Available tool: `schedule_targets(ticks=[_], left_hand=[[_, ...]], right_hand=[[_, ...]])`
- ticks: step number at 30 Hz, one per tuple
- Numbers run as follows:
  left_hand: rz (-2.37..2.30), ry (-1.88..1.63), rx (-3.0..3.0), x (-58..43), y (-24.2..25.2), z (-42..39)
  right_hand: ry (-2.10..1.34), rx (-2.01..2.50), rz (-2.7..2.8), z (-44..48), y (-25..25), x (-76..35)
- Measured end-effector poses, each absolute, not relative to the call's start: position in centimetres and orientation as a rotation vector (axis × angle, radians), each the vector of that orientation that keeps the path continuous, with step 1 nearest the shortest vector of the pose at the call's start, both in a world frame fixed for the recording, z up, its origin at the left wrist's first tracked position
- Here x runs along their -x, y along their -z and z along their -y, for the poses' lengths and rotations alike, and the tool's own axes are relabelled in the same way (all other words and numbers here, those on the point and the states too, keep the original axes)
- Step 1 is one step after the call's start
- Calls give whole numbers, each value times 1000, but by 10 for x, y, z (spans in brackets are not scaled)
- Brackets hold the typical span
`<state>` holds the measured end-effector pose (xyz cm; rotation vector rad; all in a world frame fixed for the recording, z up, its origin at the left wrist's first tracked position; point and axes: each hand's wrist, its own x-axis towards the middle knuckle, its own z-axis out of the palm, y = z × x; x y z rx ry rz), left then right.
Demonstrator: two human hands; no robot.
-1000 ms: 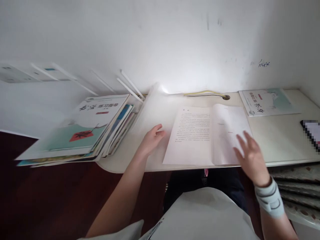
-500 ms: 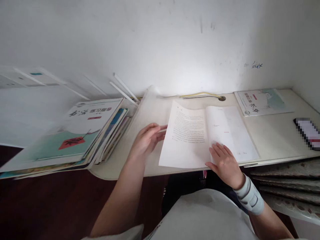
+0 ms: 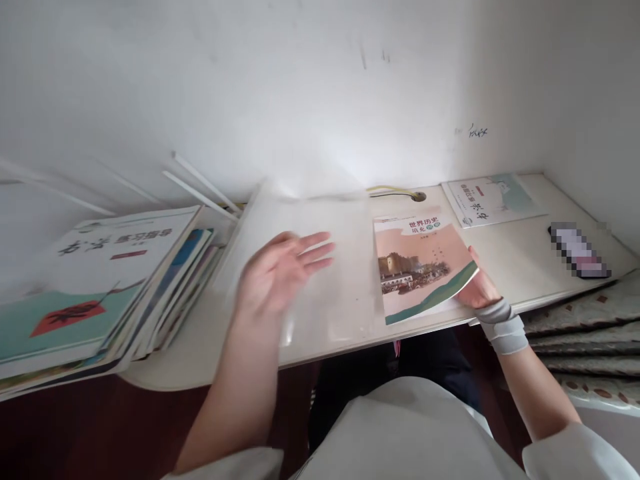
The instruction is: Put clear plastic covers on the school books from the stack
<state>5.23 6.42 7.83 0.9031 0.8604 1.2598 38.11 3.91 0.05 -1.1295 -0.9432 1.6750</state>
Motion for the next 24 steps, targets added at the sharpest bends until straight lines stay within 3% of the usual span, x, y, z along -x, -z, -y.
schedule_targets(ticks=[4, 9, 12, 15, 17, 21, 24], left_hand=[[-1424, -1244, -950, 17, -51, -41], [-2277, -1244, -1675, 17, -45, -10], [-1979, -1066, -2273, -37, -37, -4], [-1593, -480, -2617, -96, -14, -11], [-1598, -215, -2624, -121, 5, -18], [-1687, -69, -2580, -128, 37, -29], [-1681, -86, -2607, -121, 46, -30]], right_hand=[[-1754, 1200, 979, -38, 11, -400], [-1608, 1307, 1010, -38, 14, -405], [-1402, 1394, 1137, -39, 17, -401], [-1200, 1464, 1318, -39, 21, -401], [-996, 1566, 1468, -37, 23, -403], [-446, 1881, 1739, -30, 28, -408], [-241, 2078, 1834, -25, 29, -408]])
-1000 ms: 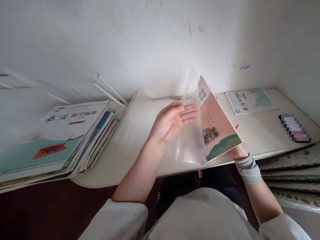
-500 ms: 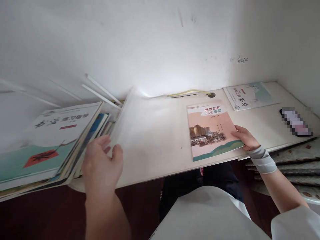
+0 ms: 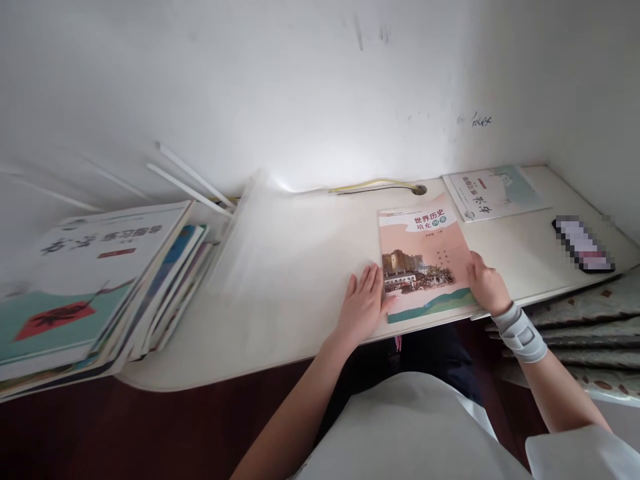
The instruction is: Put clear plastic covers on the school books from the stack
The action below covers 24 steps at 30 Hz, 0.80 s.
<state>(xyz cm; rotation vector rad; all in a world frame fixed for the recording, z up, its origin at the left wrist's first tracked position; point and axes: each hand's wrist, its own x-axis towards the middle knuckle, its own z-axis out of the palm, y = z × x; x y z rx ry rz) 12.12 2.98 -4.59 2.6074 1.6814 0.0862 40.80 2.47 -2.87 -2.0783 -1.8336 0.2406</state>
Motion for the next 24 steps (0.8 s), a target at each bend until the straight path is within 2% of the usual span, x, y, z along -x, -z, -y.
schedule_targets(ticks=[6, 16, 24], left_hand=[[-1659, -80, -2601, -122, 40, -27], [-1408, -103, -2635, -112, 37, -24], [-1415, -98, -2634, -113, 37, -24]], right_hand=[[-62, 2238, 1878, -20, 26, -404], [32, 2167, 1887, -20, 32, -405], [166, 2145, 1867, -7, 30, -416]])
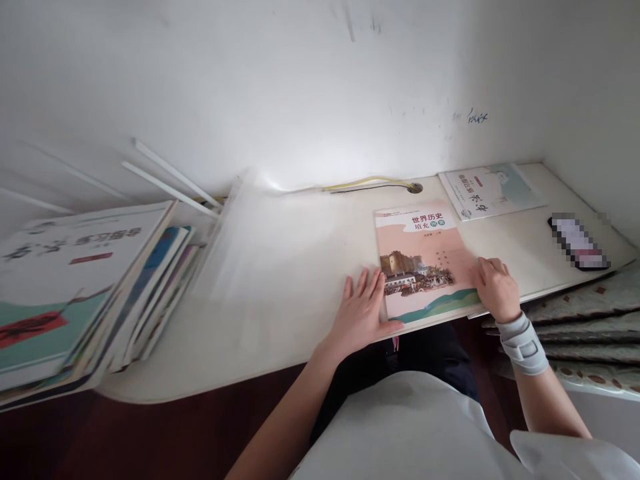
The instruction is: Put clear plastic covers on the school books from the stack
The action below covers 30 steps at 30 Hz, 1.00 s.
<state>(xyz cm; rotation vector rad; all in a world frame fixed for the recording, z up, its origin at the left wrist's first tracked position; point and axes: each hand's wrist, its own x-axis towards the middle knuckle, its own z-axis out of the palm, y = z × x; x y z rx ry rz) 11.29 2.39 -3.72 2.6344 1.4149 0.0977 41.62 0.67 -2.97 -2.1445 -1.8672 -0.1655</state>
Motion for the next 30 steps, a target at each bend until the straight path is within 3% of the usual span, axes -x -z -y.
schedule_targets(ticks=[11, 23, 26, 30], left_hand=[[-1438, -118, -2628, -113, 38, -24], [-1427, -139, -2576, -122, 36, -20], [-1359, -281, -2529, -123, 32, -18], [-1231, -728, -2204, -125, 20, -14]], right_hand=[[278, 2121, 2002, 8, 36, -412], [-62, 1727, 1910, 16, 21, -388], [-192, 1548, 1979, 25, 13, -363], [-266, 1314, 2148, 33, 12, -324]])
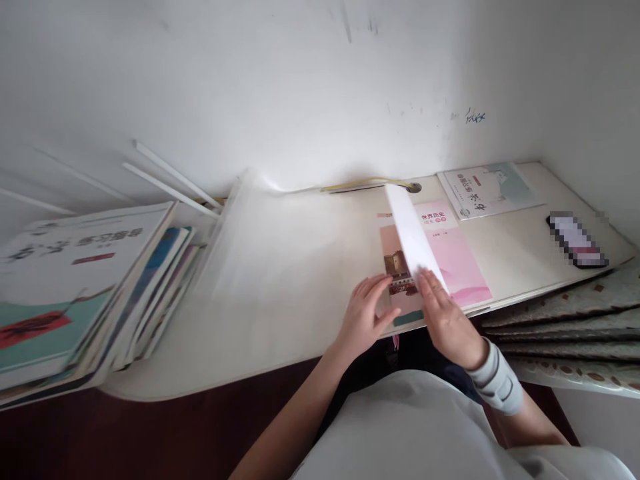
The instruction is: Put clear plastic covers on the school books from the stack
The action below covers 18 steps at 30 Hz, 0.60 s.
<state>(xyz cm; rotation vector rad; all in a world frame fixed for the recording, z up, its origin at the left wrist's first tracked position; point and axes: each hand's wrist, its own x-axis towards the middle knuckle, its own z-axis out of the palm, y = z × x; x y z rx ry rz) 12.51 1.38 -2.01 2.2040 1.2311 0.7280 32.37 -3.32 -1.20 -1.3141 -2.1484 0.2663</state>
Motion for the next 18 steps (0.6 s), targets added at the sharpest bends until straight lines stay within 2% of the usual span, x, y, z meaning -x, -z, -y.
schedule_targets(ticks=[6, 11, 18], left_hand=[[-994, -902, -1503, -135, 5, -9], [-1129, -982, -1360, -131, 10, -11], [-1190, -1002, -1313, -119, 9, -14]], right_hand=[[-236, 1231, 2159, 31, 12, -280], [-149, 1111, 2081, 32, 1, -270], [-211, 1040, 2069, 32, -2, -258]])
